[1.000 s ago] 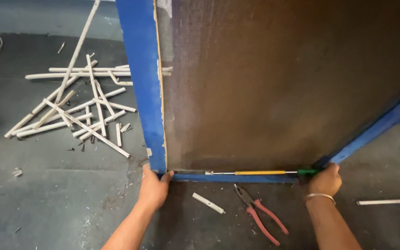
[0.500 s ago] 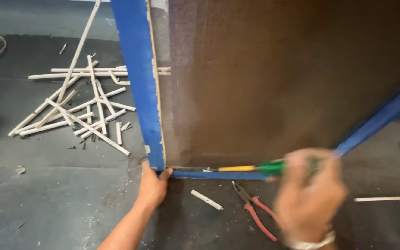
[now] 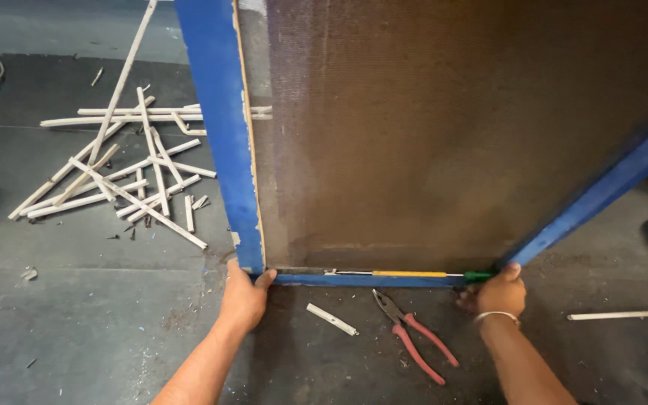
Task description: The person kneels on the floor beside a blue-framed mesh window panel and uses a screwdriver to pry the old white beading strips out of the frame groove. They pull the loosened strips free by hand and use pliers to cut and grip sections, working along the bottom and side edges of the frame.
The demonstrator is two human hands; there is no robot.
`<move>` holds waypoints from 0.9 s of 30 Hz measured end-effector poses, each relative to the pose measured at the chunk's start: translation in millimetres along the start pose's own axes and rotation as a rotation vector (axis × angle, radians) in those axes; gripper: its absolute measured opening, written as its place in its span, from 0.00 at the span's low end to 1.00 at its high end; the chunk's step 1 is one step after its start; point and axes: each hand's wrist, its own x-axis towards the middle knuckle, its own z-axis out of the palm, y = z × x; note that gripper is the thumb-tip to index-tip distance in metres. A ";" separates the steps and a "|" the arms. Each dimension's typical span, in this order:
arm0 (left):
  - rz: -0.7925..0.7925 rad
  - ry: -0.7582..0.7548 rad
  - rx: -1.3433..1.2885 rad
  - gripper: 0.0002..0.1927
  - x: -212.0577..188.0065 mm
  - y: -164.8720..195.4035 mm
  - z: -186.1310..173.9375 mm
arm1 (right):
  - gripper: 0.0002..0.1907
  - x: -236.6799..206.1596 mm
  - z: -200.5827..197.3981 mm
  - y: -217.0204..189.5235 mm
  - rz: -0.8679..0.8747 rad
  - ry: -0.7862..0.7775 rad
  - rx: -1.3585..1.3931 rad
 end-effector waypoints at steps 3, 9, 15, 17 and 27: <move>0.082 0.018 -0.023 0.30 -0.4 -0.1 -0.8 | 0.31 -16.6 9.2 1.8 -0.091 0.027 0.168; -0.018 -0.006 0.001 0.30 -2.5 9.7 -4.3 | 0.23 -90.8 -25.2 -57.7 -0.572 -0.059 0.355; -0.015 0.008 0.019 0.29 -9.0 15.1 -8.4 | 0.18 -248.2 -56.0 -74.8 -1.197 -0.090 -0.248; -0.009 -0.004 -0.005 0.28 -10.0 15.3 -9.8 | 0.18 -282.7 -52.2 -75.2 -1.531 -0.163 -0.379; 0.039 0.016 0.023 0.29 -3.9 7.9 -5.4 | 0.18 -90.2 -35.6 -66.8 -0.118 -0.262 0.211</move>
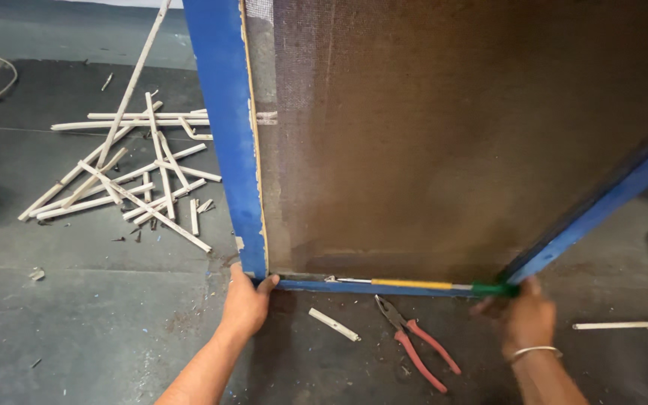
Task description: The person kneels on the floor beside a blue-framed mesh window panel and uses a screwdriver to pry the old white beading strips out of the frame groove. They pull the loosened strips free by hand and use pliers to cut and grip sections, working along the bottom and side edges of the frame.
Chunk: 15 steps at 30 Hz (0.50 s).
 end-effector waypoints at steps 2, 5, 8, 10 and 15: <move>-0.024 -0.007 -0.014 0.29 0.2 -0.3 0.7 | 0.17 24.5 2.9 22.2 0.201 0.050 0.110; -0.004 -0.009 -0.057 0.29 -0.4 0.8 0.1 | 0.20 23.4 7.6 38.9 0.014 0.081 0.123; -0.012 -0.002 -0.058 0.28 -1.7 2.8 -1.5 | 0.18 -11.7 -2.4 26.7 -0.443 -0.013 0.083; -0.023 -0.007 -0.042 0.28 -2.7 4.0 -2.5 | 0.16 -45.6 -14.0 9.7 -0.703 -0.361 -0.025; -0.017 -0.022 -0.012 0.29 -3.7 4.9 -6.3 | 0.16 -137.3 1.4 -9.4 -0.802 -0.689 -0.109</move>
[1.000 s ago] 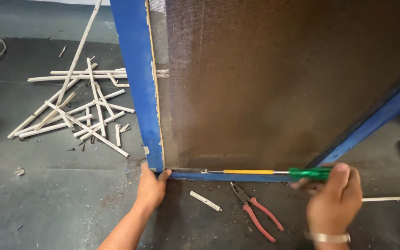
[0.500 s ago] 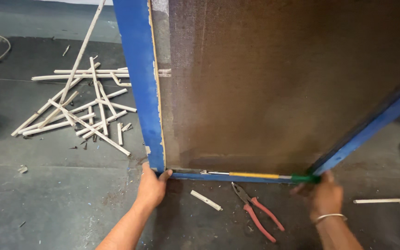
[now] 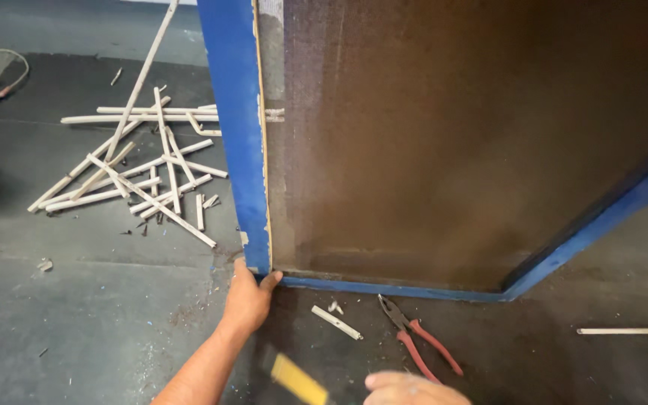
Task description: The person kneels on the floor beside a blue-framed mesh window panel and uses a screwdriver to pry the old white beading strips out of the frame groove. They pull the loosened strips free by hand and use pliers to cut and grip sections, working along the bottom and side edges of the frame.
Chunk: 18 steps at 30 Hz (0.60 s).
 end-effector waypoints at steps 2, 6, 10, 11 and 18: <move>0.025 -0.016 -0.005 0.29 1.0 0.3 -2.3 | 0.18 0.7 22.6 -8.0 0.109 0.215 -0.015; 0.006 -0.038 0.041 0.29 1.8 1.3 -4.4 | 0.21 20.0 9.4 10.8 0.489 0.373 -0.329; -0.031 -0.006 0.068 0.31 0.8 5.1 -3.6 | 0.18 33.6 -43.3 53.4 1.275 -0.036 -0.570; -0.029 0.003 0.066 0.30 0.0 6.4 -4.2 | 0.19 31.3 -49.6 66.1 1.185 -0.193 -0.730; -0.023 0.118 0.133 0.42 -12.8 20.1 -11.6 | 0.18 9.7 -12.2 117.0 0.740 -0.294 -0.908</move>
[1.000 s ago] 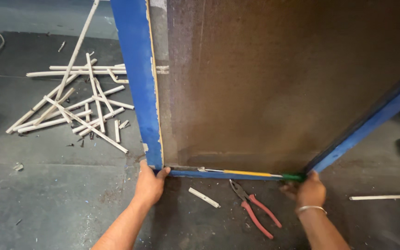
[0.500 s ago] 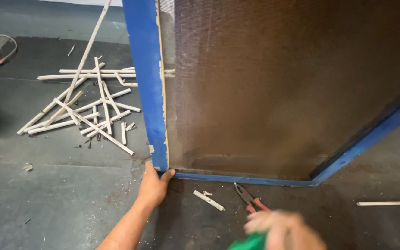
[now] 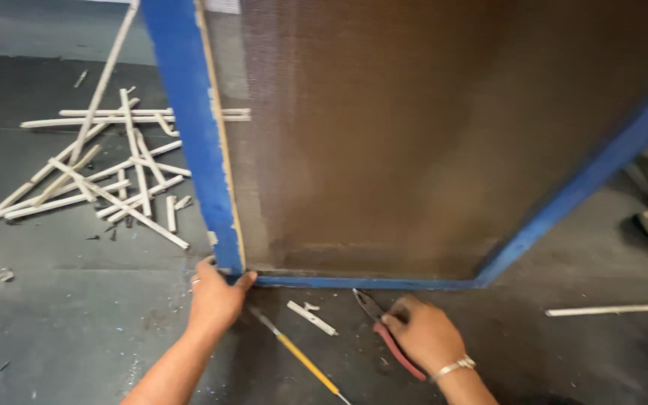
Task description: The person kneels on the floor beside a blue-framed mesh window panel and uses a screwdriver to pry the old white beading strips out of the frame groove. They pull the loosened strips free by hand and use pliers to cut and grip sections, working along the bottom and side edges of the frame.
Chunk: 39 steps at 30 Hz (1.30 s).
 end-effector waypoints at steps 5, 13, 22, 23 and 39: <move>-0.187 0.021 0.070 0.47 -17.8 4.2 0.2 | 0.42 -14.1 2.2 -13.7 -0.050 -0.041 -0.184; 0.097 0.038 -0.101 0.46 -3.7 -3.1 -25.6 | 0.31 -18.6 -8.1 10.9 0.127 -0.077 -0.276; 0.285 0.042 -0.413 0.38 8.0 51.6 -43.8 | 0.25 -58.4 -34.9 -72.2 -0.385 0.309 0.113; 0.256 0.024 -0.400 0.34 6.8 58.8 -46.9 | 0.24 -60.0 -36.6 -91.7 -0.434 0.296 0.126; 0.123 0.179 -0.237 0.24 -11.9 93.2 -53.2 | 0.46 -10.9 -23.2 -264.9 -0.710 0.769 -0.011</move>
